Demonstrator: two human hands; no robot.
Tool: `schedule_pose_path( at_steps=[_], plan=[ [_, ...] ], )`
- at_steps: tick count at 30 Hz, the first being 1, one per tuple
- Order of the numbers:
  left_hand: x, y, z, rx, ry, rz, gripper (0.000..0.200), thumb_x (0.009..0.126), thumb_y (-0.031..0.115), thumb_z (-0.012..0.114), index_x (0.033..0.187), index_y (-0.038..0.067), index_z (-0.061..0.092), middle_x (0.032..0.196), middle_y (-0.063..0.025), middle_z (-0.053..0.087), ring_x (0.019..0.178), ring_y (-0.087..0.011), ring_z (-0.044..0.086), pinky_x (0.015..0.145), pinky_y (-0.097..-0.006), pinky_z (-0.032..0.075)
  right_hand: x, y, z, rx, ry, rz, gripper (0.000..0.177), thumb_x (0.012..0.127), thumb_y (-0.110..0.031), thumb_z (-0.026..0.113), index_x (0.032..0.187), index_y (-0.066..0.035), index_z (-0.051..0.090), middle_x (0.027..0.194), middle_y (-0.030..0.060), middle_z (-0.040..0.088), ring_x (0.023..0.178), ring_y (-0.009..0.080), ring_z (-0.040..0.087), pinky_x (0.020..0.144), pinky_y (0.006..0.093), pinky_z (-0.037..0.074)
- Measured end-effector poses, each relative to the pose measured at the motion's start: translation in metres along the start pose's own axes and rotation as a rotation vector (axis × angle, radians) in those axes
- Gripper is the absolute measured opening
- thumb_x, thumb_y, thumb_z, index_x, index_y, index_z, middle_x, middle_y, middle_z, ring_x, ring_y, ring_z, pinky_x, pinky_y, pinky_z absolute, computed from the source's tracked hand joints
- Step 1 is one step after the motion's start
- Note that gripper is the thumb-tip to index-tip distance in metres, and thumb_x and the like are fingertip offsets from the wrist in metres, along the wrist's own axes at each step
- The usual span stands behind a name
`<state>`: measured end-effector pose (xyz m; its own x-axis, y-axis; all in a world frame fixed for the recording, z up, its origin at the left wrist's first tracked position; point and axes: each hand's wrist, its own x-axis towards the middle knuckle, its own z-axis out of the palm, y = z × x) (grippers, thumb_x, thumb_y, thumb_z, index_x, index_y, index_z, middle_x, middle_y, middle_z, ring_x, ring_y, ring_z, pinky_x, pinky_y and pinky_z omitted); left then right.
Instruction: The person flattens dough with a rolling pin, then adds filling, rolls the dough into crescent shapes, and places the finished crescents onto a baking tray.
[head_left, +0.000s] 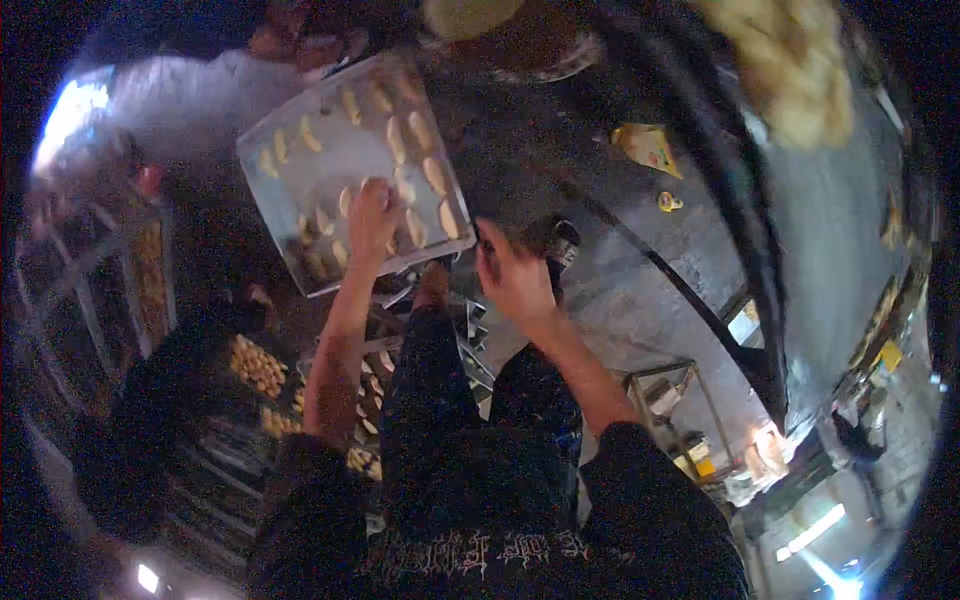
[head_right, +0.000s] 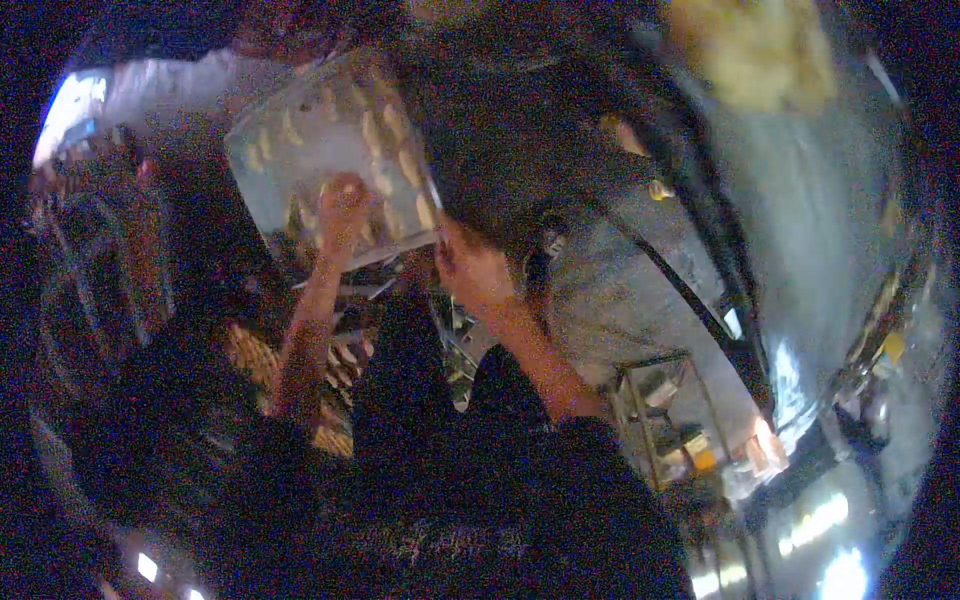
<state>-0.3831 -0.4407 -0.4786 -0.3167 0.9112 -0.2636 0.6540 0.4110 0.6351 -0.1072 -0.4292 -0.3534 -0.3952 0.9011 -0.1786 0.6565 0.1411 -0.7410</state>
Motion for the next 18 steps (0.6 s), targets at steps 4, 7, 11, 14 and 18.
schedule_pose_path(
  at_steps=[4,7,11,14,18],
  plan=[
    [-0.071,0.111,-0.029,0.115,0.033,0.131,0.026,0.088,0.012,0.066,0.112,0.0,0.066,0.111,-0.0177,0.067,0.103,-0.0335,0.065,0.09,-0.041,0.051,-0.079,-0.001,-0.133,0.187,0.253,0.021,0.063,0.081,-0.001,0.071,0.139,-0.003,0.046,0.096,0.0136,0.073,0.07,0.0227,0.07,0.061,0.0383,0.056],
    [-0.109,0.211,-0.017,0.192,0.096,0.477,0.019,0.091,0.005,0.063,0.107,-0.002,0.067,0.101,-0.0158,0.071,0.088,-0.029,0.07,0.078,-0.035,0.055,-0.14,0.021,-0.245,0.141,0.431,-0.189,0.06,0.08,0.0,0.071,0.135,0.001,0.047,0.099,0.0173,0.073,0.07,0.0211,0.069,0.06,0.033,0.054],
    [-0.16,0.443,0.005,-0.1,-0.04,0.767,0.013,0.086,0.002,0.068,0.099,0.001,0.07,0.094,-0.0127,0.073,0.086,-0.0242,0.072,0.077,-0.0318,0.056,-0.205,0.079,-0.391,-0.232,0.814,-0.304,0.047,0.081,-0.001,0.069,0.125,0.003,0.052,0.098,0.0175,0.072,0.073,0.02,0.068,0.064,0.0274,0.052],
    [-0.171,0.589,0.047,-0.196,-0.115,1.016,0.019,0.083,0.003,0.071,0.102,0.004,0.07,0.094,-0.0112,0.072,0.082,-0.0233,0.071,0.073,-0.0311,0.055,-0.225,0.113,-0.488,-0.439,1.189,-0.11,0.036,0.086,-0.001,0.065,0.121,0.003,0.058,0.097,0.0144,0.071,0.078,0.0179,0.068,0.067,0.0266,0.052],
    [-0.13,0.729,0.129,-0.246,-0.123,0.995,0.03,0.086,0.018,0.073,0.111,0.002,0.067,0.099,-0.0112,0.07,0.08,-0.0274,0.066,0.071,-0.0367,0.053,-0.225,0.178,-0.586,-0.322,1.317,0.15,0.025,0.087,-0.006,0.067,0.111,-0.003,0.064,0.096,0.0154,0.07,0.081,0.0254,0.069,0.07,0.0354,0.053]
  ],
)
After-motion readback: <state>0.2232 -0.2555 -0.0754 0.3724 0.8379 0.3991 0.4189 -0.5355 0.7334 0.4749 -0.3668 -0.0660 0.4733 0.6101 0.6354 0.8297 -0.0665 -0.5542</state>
